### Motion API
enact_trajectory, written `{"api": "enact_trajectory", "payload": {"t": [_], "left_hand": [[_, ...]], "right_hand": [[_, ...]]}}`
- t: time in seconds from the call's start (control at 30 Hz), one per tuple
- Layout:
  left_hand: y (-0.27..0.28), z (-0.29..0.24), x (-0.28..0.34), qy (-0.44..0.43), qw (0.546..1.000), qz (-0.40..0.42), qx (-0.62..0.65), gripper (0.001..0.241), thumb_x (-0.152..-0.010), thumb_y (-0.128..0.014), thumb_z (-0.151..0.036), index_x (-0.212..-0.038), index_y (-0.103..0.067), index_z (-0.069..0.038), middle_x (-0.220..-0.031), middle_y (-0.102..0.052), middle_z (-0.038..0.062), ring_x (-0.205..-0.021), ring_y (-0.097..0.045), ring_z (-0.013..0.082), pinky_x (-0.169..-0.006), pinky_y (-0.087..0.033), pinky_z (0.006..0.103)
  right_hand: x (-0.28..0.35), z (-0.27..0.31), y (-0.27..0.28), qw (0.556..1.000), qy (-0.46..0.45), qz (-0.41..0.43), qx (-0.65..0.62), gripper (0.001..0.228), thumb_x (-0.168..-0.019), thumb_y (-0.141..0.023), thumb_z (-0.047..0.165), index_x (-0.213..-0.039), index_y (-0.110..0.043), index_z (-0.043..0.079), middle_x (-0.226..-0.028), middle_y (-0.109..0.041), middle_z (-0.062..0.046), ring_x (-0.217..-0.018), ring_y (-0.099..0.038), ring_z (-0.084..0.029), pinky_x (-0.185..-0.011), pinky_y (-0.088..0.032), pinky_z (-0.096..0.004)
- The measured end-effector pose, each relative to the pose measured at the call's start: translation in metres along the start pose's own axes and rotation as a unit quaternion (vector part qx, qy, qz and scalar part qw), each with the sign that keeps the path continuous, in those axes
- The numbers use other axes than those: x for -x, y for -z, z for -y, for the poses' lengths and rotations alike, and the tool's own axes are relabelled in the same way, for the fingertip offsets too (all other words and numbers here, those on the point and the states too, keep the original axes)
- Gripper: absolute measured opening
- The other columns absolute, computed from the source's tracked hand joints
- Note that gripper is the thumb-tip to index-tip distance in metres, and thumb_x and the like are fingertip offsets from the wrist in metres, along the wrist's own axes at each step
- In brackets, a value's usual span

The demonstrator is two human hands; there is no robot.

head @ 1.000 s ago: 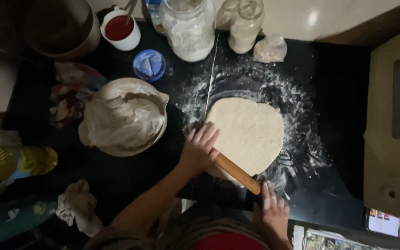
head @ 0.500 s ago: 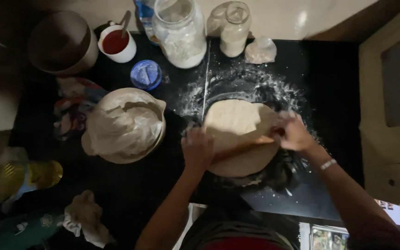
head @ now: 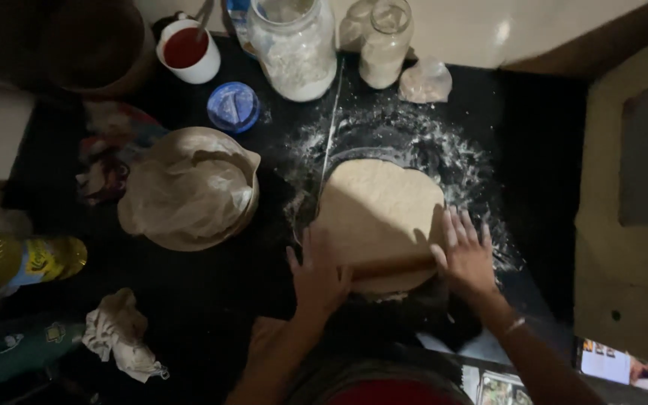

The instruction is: Rolling out dough on a floured surface using a rolling pin.

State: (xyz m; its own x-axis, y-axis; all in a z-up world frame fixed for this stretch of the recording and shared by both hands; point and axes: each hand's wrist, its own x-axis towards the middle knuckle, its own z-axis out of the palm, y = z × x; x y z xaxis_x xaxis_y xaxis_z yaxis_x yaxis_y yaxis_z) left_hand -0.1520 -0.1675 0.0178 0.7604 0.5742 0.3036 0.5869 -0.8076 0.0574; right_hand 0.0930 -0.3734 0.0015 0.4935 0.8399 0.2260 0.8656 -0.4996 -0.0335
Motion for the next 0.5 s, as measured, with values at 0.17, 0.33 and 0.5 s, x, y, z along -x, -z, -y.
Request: {"api": "enact_trajectory", "payload": {"t": [0.17, 0.33, 0.5], "left_hand": [[0.021, -0.004, 0.040, -0.036, 0.993, 0.038, 0.109, 0.083, -0.086, -0.061, -0.073, -0.138, -0.060, -0.008, -0.149, -0.053, 0.019, -0.139, -0.046, 0.0465, -0.093, -0.042, 0.0816], [-0.001, 0.012, 0.075, -0.093, 0.988, 0.041, 0.115, 0.060, -0.090, -0.064, -0.052, -0.136, -0.058, -0.015, -0.140, -0.057, 0.012, -0.131, -0.052, 0.0361, -0.097, -0.046, 0.0688], [-0.013, 0.035, 0.054, -0.117, 0.974, -0.011, 0.195, 0.043, -0.090, -0.077, -0.030, -0.126, -0.066, -0.011, -0.122, -0.064, 0.014, -0.113, -0.062, 0.0349, -0.093, -0.049, 0.0525]], "right_hand": [[0.080, 0.014, -0.001, 0.999, -0.046, -0.010, -0.018, 0.088, -0.083, -0.065, 0.046, -0.161, -0.041, 0.014, -0.160, -0.046, -0.011, -0.144, -0.045, -0.035, -0.116, -0.036, -0.065], [0.154, -0.002, -0.039, 0.996, -0.070, 0.054, -0.017, 0.062, -0.085, -0.061, 0.046, -0.137, -0.050, 0.015, -0.132, -0.054, -0.010, -0.119, -0.050, -0.036, -0.099, -0.043, -0.057], [0.104, 0.007, 0.036, 0.959, -0.140, 0.107, -0.221, 0.059, -0.082, -0.072, 0.025, -0.140, -0.057, 0.031, -0.123, -0.063, -0.001, -0.105, -0.053, -0.026, -0.089, -0.039, -0.041]]}}
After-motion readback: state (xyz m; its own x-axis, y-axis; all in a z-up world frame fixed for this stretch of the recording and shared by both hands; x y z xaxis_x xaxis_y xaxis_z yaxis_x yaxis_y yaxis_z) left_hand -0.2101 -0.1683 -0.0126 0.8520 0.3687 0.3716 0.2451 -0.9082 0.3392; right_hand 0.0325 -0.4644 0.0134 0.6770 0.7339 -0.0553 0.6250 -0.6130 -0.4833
